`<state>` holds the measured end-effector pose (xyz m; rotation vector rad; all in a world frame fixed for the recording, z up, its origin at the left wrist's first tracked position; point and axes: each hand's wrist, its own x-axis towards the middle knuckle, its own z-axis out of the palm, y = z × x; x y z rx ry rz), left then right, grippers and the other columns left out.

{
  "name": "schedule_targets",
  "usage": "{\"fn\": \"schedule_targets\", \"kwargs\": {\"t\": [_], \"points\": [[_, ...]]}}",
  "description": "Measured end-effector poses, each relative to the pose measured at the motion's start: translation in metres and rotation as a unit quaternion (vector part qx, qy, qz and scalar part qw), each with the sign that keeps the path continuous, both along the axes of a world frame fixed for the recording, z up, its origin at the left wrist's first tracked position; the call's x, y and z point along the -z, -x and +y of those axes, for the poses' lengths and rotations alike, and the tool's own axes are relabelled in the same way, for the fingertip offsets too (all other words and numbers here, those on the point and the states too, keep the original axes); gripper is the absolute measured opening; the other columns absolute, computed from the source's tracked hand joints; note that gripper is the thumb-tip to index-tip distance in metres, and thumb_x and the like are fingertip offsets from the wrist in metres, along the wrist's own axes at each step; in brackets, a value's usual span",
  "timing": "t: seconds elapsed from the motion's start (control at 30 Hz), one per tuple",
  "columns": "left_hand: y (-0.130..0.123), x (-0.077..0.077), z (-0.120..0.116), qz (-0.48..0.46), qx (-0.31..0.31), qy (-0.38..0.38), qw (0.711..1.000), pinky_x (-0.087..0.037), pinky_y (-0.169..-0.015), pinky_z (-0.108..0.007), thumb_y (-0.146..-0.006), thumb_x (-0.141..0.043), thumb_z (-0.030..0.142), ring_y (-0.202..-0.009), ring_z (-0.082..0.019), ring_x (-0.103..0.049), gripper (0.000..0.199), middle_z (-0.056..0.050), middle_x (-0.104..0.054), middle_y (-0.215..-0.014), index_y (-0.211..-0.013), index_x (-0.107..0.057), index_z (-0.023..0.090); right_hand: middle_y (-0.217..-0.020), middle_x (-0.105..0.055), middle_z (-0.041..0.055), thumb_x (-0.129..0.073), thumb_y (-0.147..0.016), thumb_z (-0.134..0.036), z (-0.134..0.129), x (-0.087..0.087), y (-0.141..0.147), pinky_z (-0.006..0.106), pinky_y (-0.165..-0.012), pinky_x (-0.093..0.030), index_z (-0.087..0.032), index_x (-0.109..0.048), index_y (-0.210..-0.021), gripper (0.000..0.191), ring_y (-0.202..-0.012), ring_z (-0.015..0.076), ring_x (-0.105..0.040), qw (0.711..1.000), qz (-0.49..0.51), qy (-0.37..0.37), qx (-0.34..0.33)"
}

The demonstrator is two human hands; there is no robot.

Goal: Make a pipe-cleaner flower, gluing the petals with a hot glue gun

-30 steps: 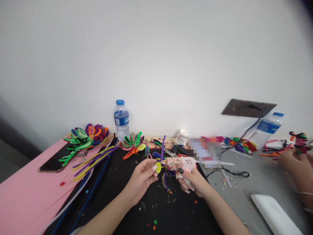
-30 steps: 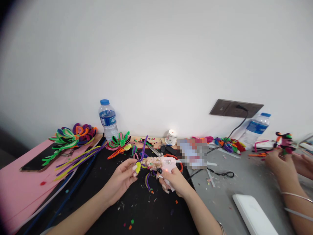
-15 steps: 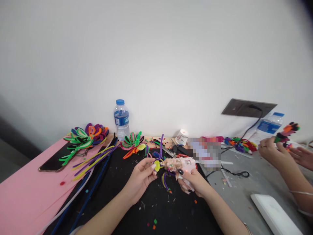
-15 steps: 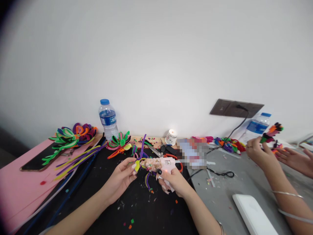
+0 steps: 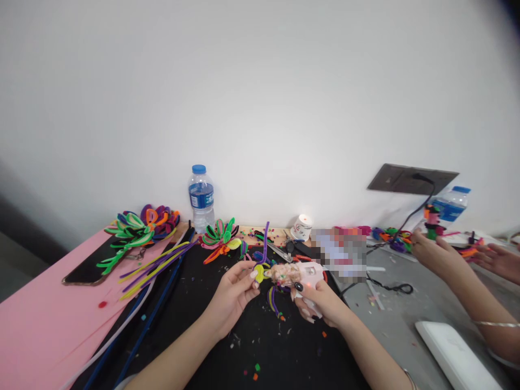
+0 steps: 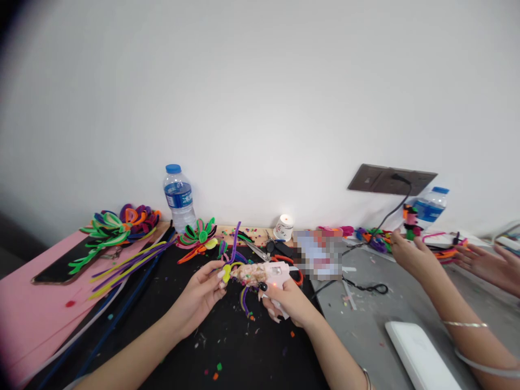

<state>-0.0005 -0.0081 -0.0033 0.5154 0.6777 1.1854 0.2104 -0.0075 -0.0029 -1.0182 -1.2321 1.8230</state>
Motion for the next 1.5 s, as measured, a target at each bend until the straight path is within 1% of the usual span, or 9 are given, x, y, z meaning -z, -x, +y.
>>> {"fn": "schedule_targets", "kwargs": {"t": [0.27,0.5,0.73,0.97,1.27,1.5], "points": [[0.0010,0.0038,0.0010,0.006,-0.005,-0.001,1.000,-0.048,-0.058,-0.019,-0.066,-0.070,0.014,-0.059,-0.006,-0.054,0.023,0.001,-0.059,-0.071,-0.088,-0.062,0.017,-0.039,-0.044,-0.0076,-0.061,-0.072,-0.046,-0.0003,0.0049,-0.0030,0.017,-0.030,-0.029,-0.013,-0.052,-0.068,0.034,-0.028,0.0016,-0.027,1.000,-0.008,-0.005,-0.005],[0.0009,0.0020,0.0017,0.004,-0.012,0.001,1.000,-0.048,-0.058,-0.019,-0.065,-0.071,0.014,-0.058,-0.006,-0.053,0.023,0.001,-0.059,-0.070,-0.086,-0.062,0.017,-0.038,-0.044,-0.0078,-0.061,-0.071,-0.047,-0.0005,0.0013,-0.0013,0.017,-0.030,-0.029,-0.014,-0.050,-0.066,0.035,-0.028,0.0022,-0.027,1.000,-0.023,-0.004,-0.009],[0.0015,0.0037,0.0014,0.005,-0.009,-0.001,1.000,-0.048,-0.058,-0.019,-0.064,-0.072,0.015,-0.058,-0.006,-0.054,0.025,0.001,-0.059,-0.070,-0.087,-0.062,0.016,-0.038,-0.043,-0.0079,-0.060,-0.072,-0.047,-0.0003,0.0024,-0.0018,0.017,-0.031,-0.030,-0.014,-0.051,-0.065,0.035,-0.028,0.0020,-0.026,1.000,-0.017,-0.006,-0.009],[0.0007,0.0014,0.0020,0.006,-0.003,-0.001,1.000,-0.047,-0.058,-0.019,-0.064,-0.072,0.016,-0.057,-0.006,-0.053,0.025,0.001,-0.059,-0.068,-0.086,-0.063,0.017,-0.038,-0.042,-0.0076,-0.061,-0.070,-0.049,0.0003,0.0014,-0.0010,0.017,-0.030,-0.029,-0.013,-0.051,-0.065,0.037,-0.029,0.0020,-0.026,1.000,-0.018,0.001,0.004],[0.0006,-0.0007,-0.0015,0.009,0.013,-0.008,1.000,-0.046,-0.058,-0.018,-0.067,-0.070,0.015,-0.057,-0.006,-0.052,0.021,0.001,-0.058,-0.068,-0.087,-0.062,0.016,-0.038,-0.044,-0.0081,-0.063,-0.069,-0.048,0.0001,-0.0019,0.0010,0.017,-0.030,-0.030,-0.015,-0.048,-0.067,0.036,-0.028,0.0016,-0.026,1.000,-0.005,-0.003,0.019],[0.0005,-0.0007,-0.0015,0.007,0.021,-0.014,1.000,-0.045,-0.058,-0.019,-0.066,-0.070,0.016,-0.058,-0.006,-0.052,0.021,0.001,-0.058,-0.069,-0.085,-0.062,0.016,-0.040,-0.046,-0.0072,-0.061,-0.072,-0.046,0.0007,0.0016,-0.0007,0.017,-0.029,-0.029,-0.014,-0.050,-0.068,0.034,-0.027,0.0016,-0.027,1.000,0.004,0.005,0.016]]}}
